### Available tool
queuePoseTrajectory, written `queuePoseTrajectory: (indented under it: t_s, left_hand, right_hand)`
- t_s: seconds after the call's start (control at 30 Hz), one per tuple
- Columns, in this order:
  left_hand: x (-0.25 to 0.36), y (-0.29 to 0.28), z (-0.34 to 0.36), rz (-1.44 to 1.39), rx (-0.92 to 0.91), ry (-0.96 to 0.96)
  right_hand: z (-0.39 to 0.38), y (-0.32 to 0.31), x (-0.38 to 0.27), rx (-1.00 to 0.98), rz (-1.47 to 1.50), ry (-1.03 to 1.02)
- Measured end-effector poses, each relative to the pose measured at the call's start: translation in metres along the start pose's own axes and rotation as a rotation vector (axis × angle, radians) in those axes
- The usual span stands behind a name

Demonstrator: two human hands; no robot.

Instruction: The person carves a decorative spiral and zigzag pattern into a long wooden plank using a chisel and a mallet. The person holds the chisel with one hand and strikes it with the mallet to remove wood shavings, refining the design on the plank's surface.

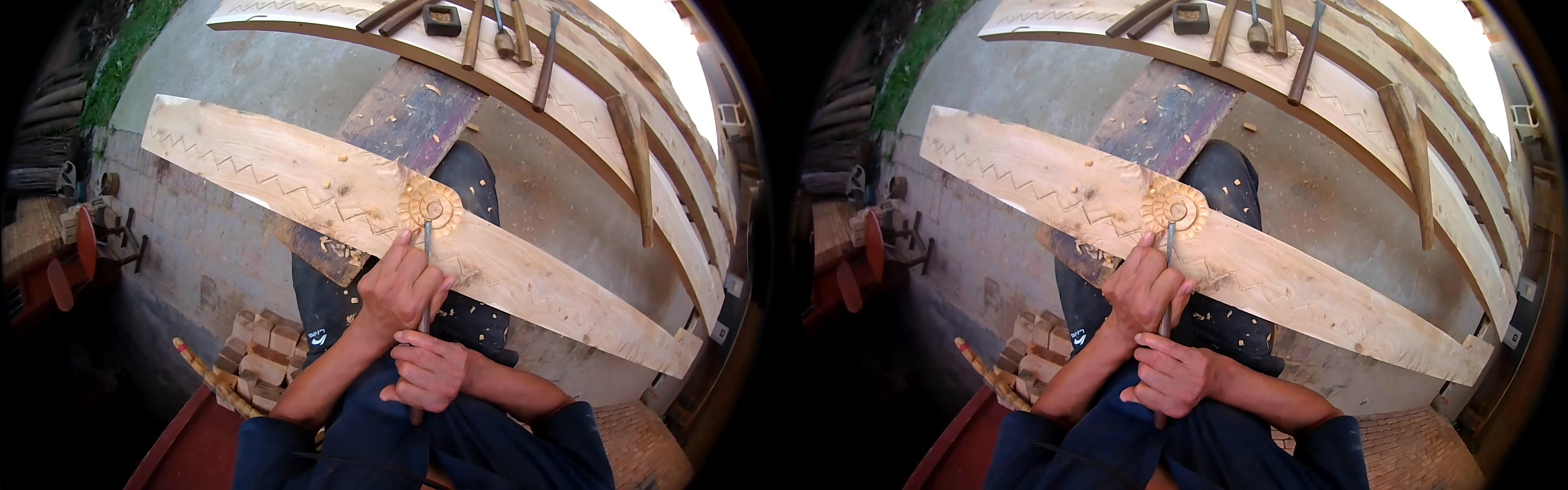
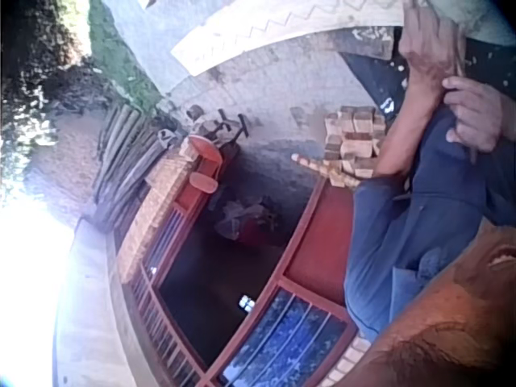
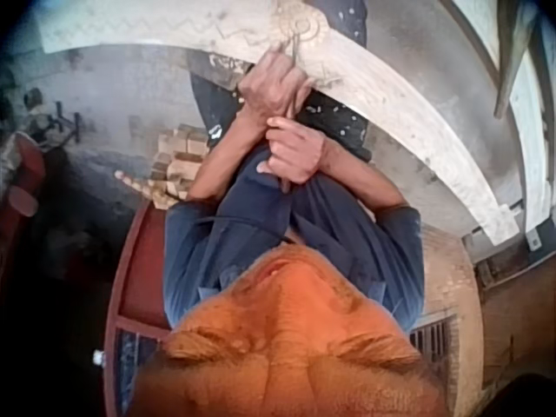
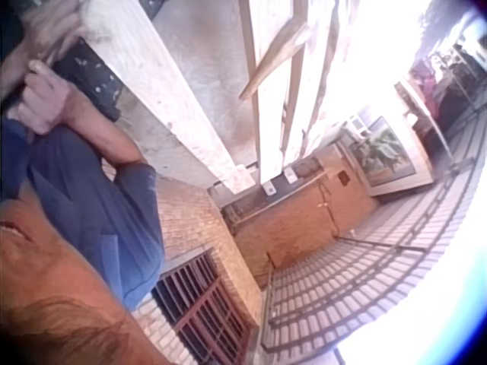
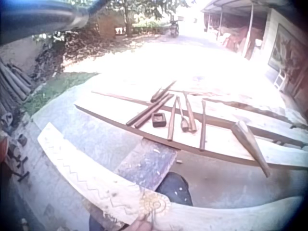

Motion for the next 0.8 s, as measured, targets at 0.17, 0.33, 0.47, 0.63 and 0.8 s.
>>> queuePoseTrajectory:
  t_s: [0.17,0.33,0.47,0.63,0.8]
  left_hand:
    - [0.014,-0.010,0.011,-0.121,0.040,0.010]
    - [0.023,-0.012,0.012,-0.057,-0.047,0.054]
    - [0.012,-0.013,0.002,-0.131,-0.001,0.039]
    - [0.006,-0.018,0.003,-0.147,-0.006,0.017]
    - [0.004,-0.019,0.004,-0.145,-0.014,0.003]
  right_hand:
    - [0.016,-0.025,-0.012,-0.005,-0.003,0.039]
    - [0.020,-0.030,-0.017,-0.034,0.002,0.106]
    - [0.020,-0.017,-0.018,0.006,0.003,0.094]
    - [0.026,-0.011,-0.016,0.016,0.021,0.092]
    - [0.028,-0.007,-0.015,0.012,0.006,0.094]
Point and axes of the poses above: each hand's wrist, its own z-axis towards the middle knuckle, its own y-axis out of the palm, x = y × z, the point moved 5 cm from there along z, towards the middle knuckle, and after that the axes turned 3 degrees about x, right-handed, at the moved point
